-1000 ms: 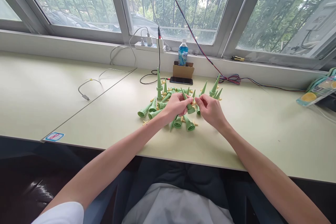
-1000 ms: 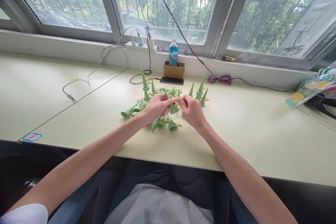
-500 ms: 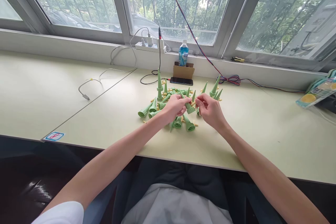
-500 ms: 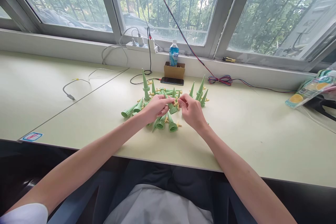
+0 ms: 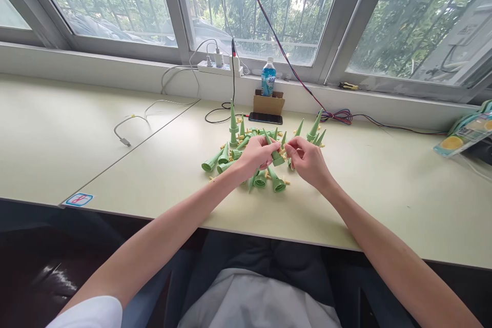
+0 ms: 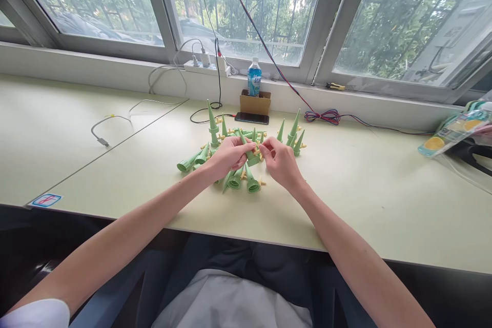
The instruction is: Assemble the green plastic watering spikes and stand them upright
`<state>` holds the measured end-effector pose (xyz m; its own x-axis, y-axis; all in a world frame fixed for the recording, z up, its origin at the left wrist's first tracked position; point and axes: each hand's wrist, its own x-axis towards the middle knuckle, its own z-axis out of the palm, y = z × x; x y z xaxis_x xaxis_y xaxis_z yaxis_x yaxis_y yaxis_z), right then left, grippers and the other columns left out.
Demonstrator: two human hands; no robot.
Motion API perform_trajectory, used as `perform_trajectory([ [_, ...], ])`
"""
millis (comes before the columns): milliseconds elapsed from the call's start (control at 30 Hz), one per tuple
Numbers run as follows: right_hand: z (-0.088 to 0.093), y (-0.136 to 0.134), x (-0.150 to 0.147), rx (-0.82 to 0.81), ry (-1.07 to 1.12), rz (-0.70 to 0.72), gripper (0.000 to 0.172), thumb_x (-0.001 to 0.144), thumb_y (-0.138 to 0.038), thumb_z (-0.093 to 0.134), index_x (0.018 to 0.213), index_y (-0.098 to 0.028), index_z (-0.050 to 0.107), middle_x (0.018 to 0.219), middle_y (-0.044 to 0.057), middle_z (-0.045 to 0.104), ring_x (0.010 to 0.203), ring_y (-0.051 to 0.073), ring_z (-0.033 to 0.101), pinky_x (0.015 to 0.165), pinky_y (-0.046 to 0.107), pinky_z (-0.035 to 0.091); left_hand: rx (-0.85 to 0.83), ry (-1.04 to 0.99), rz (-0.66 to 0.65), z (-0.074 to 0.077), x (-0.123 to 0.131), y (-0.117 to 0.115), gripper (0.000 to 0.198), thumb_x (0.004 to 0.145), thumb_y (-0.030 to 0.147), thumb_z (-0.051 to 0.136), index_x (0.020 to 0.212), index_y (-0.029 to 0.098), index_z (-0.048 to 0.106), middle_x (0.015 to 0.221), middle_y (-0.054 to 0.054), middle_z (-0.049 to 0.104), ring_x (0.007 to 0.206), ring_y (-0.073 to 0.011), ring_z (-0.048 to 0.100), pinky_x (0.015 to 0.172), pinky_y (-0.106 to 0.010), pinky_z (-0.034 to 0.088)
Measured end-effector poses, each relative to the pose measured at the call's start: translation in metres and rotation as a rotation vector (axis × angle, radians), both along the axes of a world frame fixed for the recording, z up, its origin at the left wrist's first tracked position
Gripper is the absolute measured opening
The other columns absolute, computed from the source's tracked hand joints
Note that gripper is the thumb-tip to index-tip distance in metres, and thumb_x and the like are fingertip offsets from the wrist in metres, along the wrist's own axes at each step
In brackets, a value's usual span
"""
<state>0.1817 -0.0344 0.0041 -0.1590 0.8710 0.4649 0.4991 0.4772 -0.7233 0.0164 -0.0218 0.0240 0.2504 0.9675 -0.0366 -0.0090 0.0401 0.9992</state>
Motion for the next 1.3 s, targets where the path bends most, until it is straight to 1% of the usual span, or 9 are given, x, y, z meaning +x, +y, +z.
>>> perform_trajectory([
  [133, 0.0005, 0.0002, -0.0002, 0.002, -0.026, -0.038, 0.032, 0.093, -0.048, 0.050, 0.076, -0.021, 0.051, 0.059, -0.002, 0.051, 0.050, 0.012, 0.045, 0.051, 0.026, 0.035, 0.058, -0.002, -0.017, -0.0017, -0.0001, 0.0004, 0.017, 0.086, 0.023, 0.063, 0.072, 0.015, 0.057, 0.040, 0.007, 0.038, 0.032, -0.0041, 0.031, 0.032, -0.018, 0.022],
  [233, 0.0008, 0.0006, -0.0005, 0.024, -0.053, -0.074, 0.036, 0.093, -0.050, 0.050, 0.071, -0.021, 0.049, 0.053, -0.004, 0.045, 0.049, 0.011, 0.039, 0.051, 0.026, 0.033, 0.097, -0.003, -0.046, -0.0016, -0.0004, -0.0002, 0.017, 0.085, 0.023, 0.064, 0.072, 0.015, 0.057, 0.041, 0.007, 0.039, 0.033, -0.0044, 0.032, 0.032, -0.018, 0.023],
  [400, 0.0009, 0.0015, -0.0004, 0.090, -0.089, -0.121, 0.046, 0.092, -0.054, 0.050, 0.061, -0.020, 0.042, 0.051, -0.005, 0.037, 0.050, 0.010, 0.032, 0.050, 0.025, 0.028, 0.101, 0.028, -0.061, 0.0013, 0.0003, -0.0027, 0.019, 0.086, 0.024, 0.063, 0.071, 0.015, 0.055, 0.041, 0.007, 0.038, 0.031, -0.0044, 0.032, 0.031, -0.018, 0.021],
  [600, -0.0001, 0.0025, 0.0004, 0.099, -0.100, -0.134, 0.054, 0.092, -0.057, 0.049, 0.056, -0.020, 0.032, 0.050, -0.005, 0.032, 0.050, 0.009, 0.029, 0.049, 0.025, 0.025, 0.083, 0.048, -0.049, 0.0031, 0.0020, -0.0045, 0.019, 0.087, 0.021, 0.062, 0.070, 0.016, 0.053, 0.042, 0.007, 0.040, 0.031, -0.0045, 0.033, 0.031, -0.018, 0.021],
  [733, -0.0001, 0.0024, 0.0002, 0.092, -0.090, -0.143, 0.052, 0.093, -0.057, 0.046, 0.057, -0.020, 0.036, 0.050, -0.004, 0.035, 0.050, 0.010, 0.030, 0.050, 0.025, 0.026, 0.091, 0.049, -0.034, 0.0029, 0.0021, -0.0043, 0.021, 0.087, 0.022, 0.063, 0.069, 0.016, 0.054, 0.042, 0.007, 0.040, 0.032, -0.0043, 0.033, 0.031, -0.018, 0.022],
  [867, 0.0001, 0.0020, -0.0005, 0.058, -0.074, -0.112, 0.045, 0.095, -0.053, 0.046, 0.065, -0.020, 0.048, 0.055, -0.002, 0.047, 0.050, 0.010, 0.038, 0.051, 0.025, 0.030, 0.107, 0.034, -0.022, 0.0021, 0.0018, -0.0032, 0.020, 0.087, 0.021, 0.061, 0.069, 0.015, 0.054, 0.042, 0.007, 0.038, 0.032, -0.0046, 0.033, 0.031, -0.018, 0.022],
  [933, -0.0004, 0.0019, -0.0009, 0.042, -0.072, -0.088, 0.042, 0.095, -0.051, 0.046, 0.067, -0.020, 0.050, 0.057, -0.001, 0.051, 0.050, 0.011, 0.041, 0.051, 0.026, 0.031, 0.115, 0.026, -0.022, 0.0016, 0.0018, -0.0028, 0.020, 0.087, 0.020, 0.061, 0.069, 0.015, 0.054, 0.041, 0.007, 0.038, 0.032, -0.0046, 0.032, 0.031, -0.018, 0.022],
  [1167, -0.0013, 0.0020, -0.0001, 0.002, -0.052, -0.065, 0.035, 0.094, -0.045, 0.049, 0.070, -0.020, 0.051, 0.052, -0.002, 0.047, 0.049, 0.012, 0.041, 0.051, 0.026, 0.032, 0.111, 0.010, -0.034, 0.0010, 0.0020, -0.0024, 0.020, 0.086, 0.020, 0.062, 0.068, 0.015, 0.055, 0.041, 0.006, 0.039, 0.032, -0.0046, 0.033, 0.031, -0.018, 0.022],
  [1300, -0.0013, 0.0017, 0.0001, -0.015, -0.003, -0.012, 0.031, 0.094, -0.044, 0.049, 0.074, -0.020, 0.054, 0.057, -0.002, 0.051, 0.050, 0.012, 0.044, 0.051, 0.026, 0.034, 0.058, 0.006, -0.040, 0.0014, 0.0008, -0.0012, 0.020, 0.087, 0.021, 0.061, 0.068, 0.015, 0.055, 0.039, 0.007, 0.039, 0.031, -0.0038, 0.031, 0.032, -0.017, 0.021],
])
